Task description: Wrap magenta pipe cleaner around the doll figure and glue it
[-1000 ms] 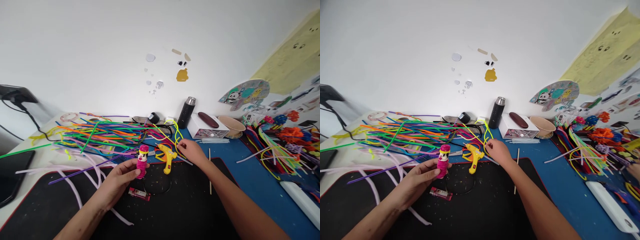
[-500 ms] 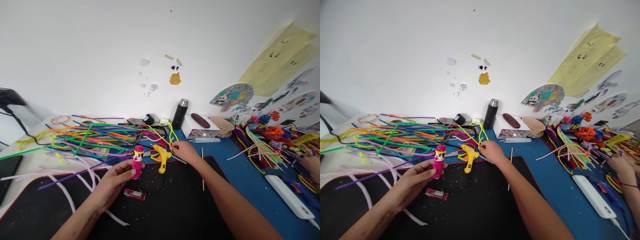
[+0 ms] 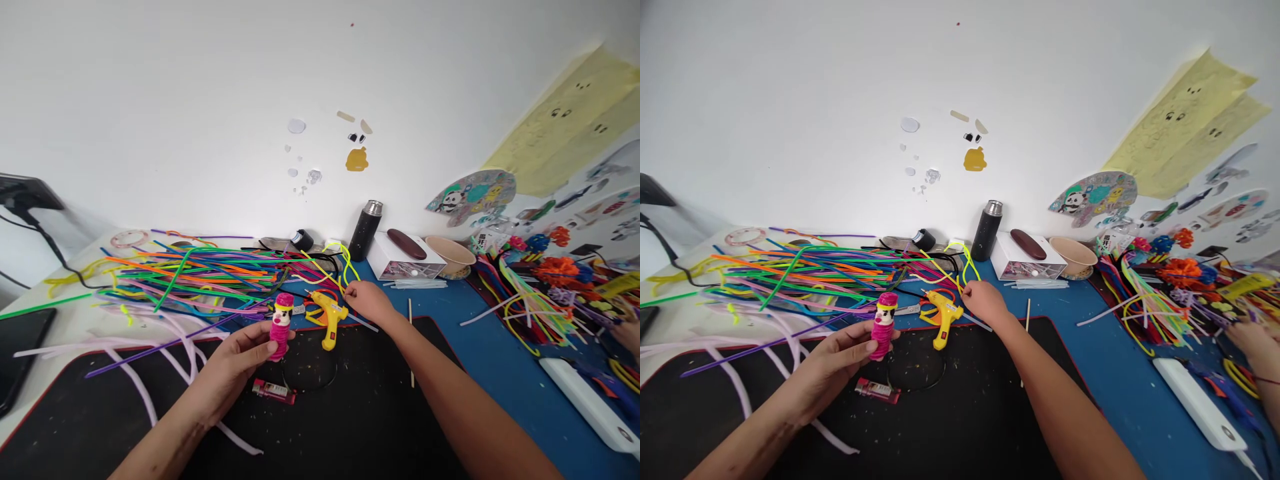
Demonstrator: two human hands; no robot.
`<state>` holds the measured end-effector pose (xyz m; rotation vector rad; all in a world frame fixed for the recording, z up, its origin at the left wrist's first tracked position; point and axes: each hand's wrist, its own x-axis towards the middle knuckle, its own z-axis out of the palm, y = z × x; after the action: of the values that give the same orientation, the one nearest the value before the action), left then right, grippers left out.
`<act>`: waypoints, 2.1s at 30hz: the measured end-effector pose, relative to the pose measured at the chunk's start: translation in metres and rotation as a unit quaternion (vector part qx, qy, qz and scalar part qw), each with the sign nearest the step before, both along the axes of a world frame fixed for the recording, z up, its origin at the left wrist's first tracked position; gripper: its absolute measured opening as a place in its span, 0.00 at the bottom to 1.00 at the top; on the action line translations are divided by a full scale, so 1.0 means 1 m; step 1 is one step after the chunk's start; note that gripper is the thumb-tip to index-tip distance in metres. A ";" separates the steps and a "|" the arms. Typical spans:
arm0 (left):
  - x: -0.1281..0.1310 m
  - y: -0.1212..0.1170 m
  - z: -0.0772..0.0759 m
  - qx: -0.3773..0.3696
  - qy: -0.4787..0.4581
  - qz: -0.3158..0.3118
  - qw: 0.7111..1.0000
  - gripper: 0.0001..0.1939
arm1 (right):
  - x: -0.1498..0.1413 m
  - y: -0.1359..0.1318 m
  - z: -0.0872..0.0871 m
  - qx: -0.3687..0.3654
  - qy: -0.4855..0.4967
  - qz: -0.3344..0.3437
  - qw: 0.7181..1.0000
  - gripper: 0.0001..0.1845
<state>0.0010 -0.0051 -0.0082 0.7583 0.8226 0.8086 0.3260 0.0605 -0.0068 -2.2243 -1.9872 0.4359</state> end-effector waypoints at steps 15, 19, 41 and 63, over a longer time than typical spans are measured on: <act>0.003 -0.001 0.004 0.008 -0.031 0.015 0.999 0.18 | 0.011 -0.044 0.014 0.058 0.275 -0.051 0.958 0.06; 0.003 0.000 0.001 0.001 -0.037 0.023 0.999 0.19 | 0.011 -0.045 0.017 0.066 0.383 -0.095 0.916 0.09; 0.002 0.002 -0.004 -0.015 -0.077 0.051 0.996 0.21 | -0.050 -0.080 0.028 0.061 0.675 -0.129 0.723 0.18; -0.021 0.014 0.011 -0.003 -0.162 0.043 0.986 0.18 | -0.134 -0.079 0.014 -0.128 0.659 0.064 0.738 0.24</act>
<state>-0.0197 0.0094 0.0027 0.5679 0.5667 0.9761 0.1920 -0.0189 0.0074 -1.0589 -1.2078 1.7407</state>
